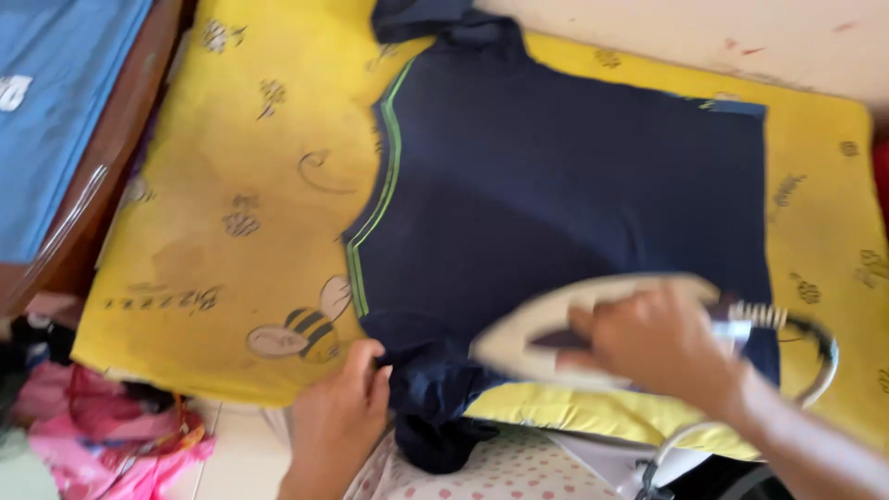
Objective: The person irons a dark blue long-sleeved t-shirt with a graphic print on a yellow ironing board. They smooth the fabric with their hands, iron the front and sleeves, flip the shirt to iron the back, and then fold the shirt.
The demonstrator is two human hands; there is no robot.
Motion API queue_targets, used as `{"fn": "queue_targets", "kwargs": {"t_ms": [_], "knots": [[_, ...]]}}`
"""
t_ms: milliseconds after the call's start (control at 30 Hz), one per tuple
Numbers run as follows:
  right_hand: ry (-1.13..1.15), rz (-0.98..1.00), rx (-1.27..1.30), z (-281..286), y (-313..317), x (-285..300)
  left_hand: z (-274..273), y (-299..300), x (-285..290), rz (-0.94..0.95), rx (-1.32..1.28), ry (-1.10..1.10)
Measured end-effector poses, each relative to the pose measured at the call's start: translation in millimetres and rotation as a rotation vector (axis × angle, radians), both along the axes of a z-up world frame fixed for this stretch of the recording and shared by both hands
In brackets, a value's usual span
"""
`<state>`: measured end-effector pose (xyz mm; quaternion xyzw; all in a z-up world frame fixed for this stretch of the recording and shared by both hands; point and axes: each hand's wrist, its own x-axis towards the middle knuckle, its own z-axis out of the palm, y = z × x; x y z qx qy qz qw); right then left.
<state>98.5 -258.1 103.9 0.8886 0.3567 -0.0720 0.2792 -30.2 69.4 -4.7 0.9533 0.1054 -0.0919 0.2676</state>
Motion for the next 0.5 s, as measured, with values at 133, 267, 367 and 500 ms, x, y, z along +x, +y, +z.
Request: {"fn": "queue_targets", "kwargs": {"t_ms": [133, 267, 367, 500], "knots": [[0.002, 0.049, 0.117, -1, -21, -18, 31, -7, 58, -0.264, 0.007, -0.633], [0.028, -0.209, 0.156, 11, -5, 20, 14, -53, 196, -0.428, -0.028, -0.855], [0.045, -0.339, 0.169, 14, 13, 72, -16, -78, 311, -0.571, -0.064, -0.587], [-0.092, -0.457, 0.188, -3, 14, 181, -26, -75, 379, -0.430, 0.272, -0.452]]}}
